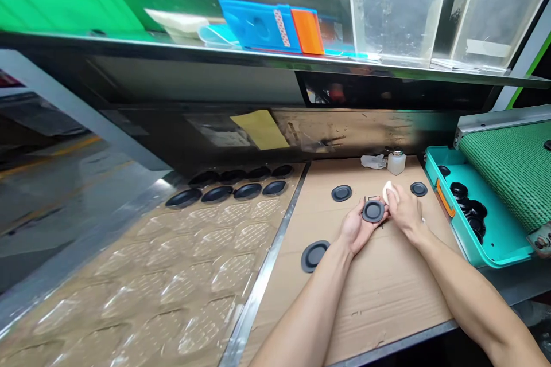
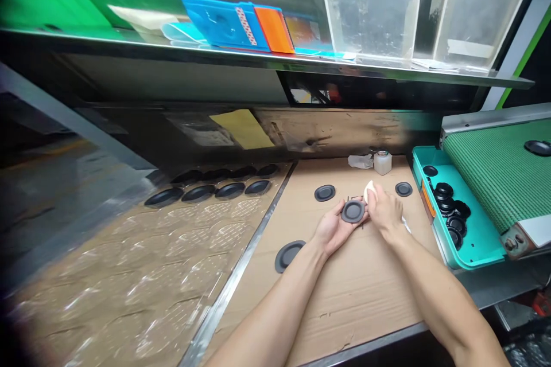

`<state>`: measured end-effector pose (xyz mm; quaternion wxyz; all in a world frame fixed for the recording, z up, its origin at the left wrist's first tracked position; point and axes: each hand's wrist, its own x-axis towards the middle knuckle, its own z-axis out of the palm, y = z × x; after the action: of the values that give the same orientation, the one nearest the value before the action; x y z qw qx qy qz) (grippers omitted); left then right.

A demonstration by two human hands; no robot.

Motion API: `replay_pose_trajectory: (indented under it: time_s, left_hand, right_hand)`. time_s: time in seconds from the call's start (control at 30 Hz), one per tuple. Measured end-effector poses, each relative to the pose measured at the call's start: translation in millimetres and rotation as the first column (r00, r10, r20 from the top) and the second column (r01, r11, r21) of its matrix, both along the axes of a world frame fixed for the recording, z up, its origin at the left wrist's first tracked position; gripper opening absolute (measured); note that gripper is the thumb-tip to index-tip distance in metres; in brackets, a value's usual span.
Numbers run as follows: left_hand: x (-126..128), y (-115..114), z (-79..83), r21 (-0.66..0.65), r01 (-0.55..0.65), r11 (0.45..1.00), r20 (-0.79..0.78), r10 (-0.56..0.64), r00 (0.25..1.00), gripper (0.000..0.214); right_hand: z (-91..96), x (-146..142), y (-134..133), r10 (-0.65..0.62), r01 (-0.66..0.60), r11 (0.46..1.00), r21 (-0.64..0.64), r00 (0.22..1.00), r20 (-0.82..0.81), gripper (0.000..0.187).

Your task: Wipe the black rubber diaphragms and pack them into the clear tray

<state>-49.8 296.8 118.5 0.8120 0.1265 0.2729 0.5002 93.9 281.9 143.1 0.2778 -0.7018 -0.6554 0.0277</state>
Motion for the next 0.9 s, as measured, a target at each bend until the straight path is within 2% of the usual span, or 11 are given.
replay_pose_trajectory:
  time_s: [0.1, 0.17, 0.3, 0.37, 0.47, 0.53, 0.6, 0.7, 0.73, 0.8, 0.9]
  left_hand:
    - [-4.5, -2.8, 6.5, -0.030, 0.001, 1.000, 0.074, 0.002, 0.997, 0.038]
    - [-8.1, -4.7, 11.3, -0.029, -0.016, 0.999, 0.132, 0.020, 0.991, 0.038]
    - [-13.5, -8.7, 19.8, -0.027, 0.007, 1.000, 0.168, -0.002, 0.986, 0.042]
    - [-14.8, -10.3, 22.8, -0.012, 0.026, 1.000, 0.176, -0.023, 0.984, 0.041]
    - [-15.5, -11.2, 24.7, -0.017, 0.052, 0.999, 0.194, -0.048, 0.980, 0.050]
    - [-15.7, -10.7, 24.6, -0.047, 0.086, 0.995, 0.193, -0.076, 0.978, 0.060]
    - [-15.9, -10.0, 24.2, -0.069, 0.108, 0.992, 0.192, -0.093, 0.977, 0.065]
    - [-16.3, -9.4, 24.7, -0.081, 0.096, 0.992, 0.197, -0.078, 0.977, 0.070]
    - [-16.3, -9.3, 25.1, -0.084, 0.088, 0.993, 0.194, -0.070, 0.978, 0.070]
    - [-16.3, -9.3, 25.9, -0.090, 0.076, 0.993, 0.180, -0.059, 0.982, 0.070]
    - [-15.7, -9.0, 24.9, -0.074, 0.056, 0.996, 0.141, -0.045, 0.989, 0.067]
  right_hand:
    - [1.6, 16.7, 5.3, -0.034, 0.055, 0.987, 0.151, 0.989, -0.143, 0.044]
    - [0.8, 26.0, 6.7, -0.028, 0.069, 0.978, 0.199, 0.979, -0.202, 0.044]
    - [-2.1, 36.5, 10.7, -0.049, 0.104, 0.977, 0.189, 0.961, -0.273, 0.045]
    - [-3.6, 38.2, 13.1, -0.031, 0.081, 0.982, 0.171, 0.960, -0.279, 0.049]
    - [-4.4, 39.9, 13.9, 0.091, -0.076, 0.993, 0.095, 0.982, -0.164, 0.055]
    - [-1.2, 41.6, 11.1, 0.121, -0.121, 0.992, 0.043, 0.993, 0.007, 0.048]
    - [6.3, 43.4, 5.8, 0.054, -0.062, 0.997, 0.040, 0.982, 0.183, 0.037]
    - [21.1, 44.8, -4.3, -0.074, 0.061, 0.997, 0.050, 0.945, 0.319, 0.040]
    - [25.1, 45.1, -7.0, -0.084, 0.084, 0.996, 0.013, 0.939, 0.334, 0.042]
    - [29.7, 46.2, -9.5, -0.051, 0.110, 0.983, -0.147, 0.933, 0.355, 0.042]
    - [29.7, 49.9, -6.2, 0.045, 0.097, 0.925, -0.368, 0.933, 0.358, 0.030]
